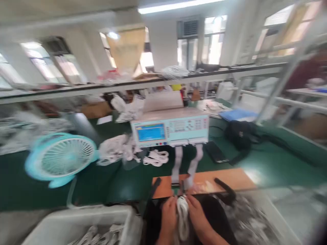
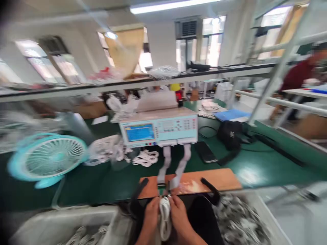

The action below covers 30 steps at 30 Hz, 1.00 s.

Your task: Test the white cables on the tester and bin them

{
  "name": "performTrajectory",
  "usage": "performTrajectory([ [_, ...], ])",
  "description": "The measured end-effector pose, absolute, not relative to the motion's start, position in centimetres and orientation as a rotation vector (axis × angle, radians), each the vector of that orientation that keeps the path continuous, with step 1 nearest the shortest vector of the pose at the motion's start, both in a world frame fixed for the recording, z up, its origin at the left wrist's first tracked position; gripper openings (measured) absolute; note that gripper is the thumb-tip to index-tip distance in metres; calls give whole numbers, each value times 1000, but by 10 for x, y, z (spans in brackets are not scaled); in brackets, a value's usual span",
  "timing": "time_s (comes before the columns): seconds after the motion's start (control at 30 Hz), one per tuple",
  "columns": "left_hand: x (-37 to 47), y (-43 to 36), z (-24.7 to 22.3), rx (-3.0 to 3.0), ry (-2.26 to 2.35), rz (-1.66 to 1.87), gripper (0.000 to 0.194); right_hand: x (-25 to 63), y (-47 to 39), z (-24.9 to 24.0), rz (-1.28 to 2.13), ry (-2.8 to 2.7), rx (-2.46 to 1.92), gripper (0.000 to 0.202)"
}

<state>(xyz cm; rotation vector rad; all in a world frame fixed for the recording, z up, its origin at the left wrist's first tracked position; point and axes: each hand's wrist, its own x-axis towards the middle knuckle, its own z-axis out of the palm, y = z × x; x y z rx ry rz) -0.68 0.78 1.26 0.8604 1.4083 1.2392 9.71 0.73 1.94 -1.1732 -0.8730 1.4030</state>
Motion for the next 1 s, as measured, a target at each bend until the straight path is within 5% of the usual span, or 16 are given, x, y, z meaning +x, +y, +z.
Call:
performTrajectory([
  [0.33, 0, -14, 5, 828, 1388, 802, 31, 163, -21, 30, 1349, -1138, -1593, 21],
  [0.57, 26, -26, 38, 262, 1023, 896, 31, 293, -51, 37, 861, -1493, -1859, 8],
  [1.0, 25, -47, 41, 543, 1062, 1032, 25, 157, -53, 22, 868, -1903, -1310, 9],
])
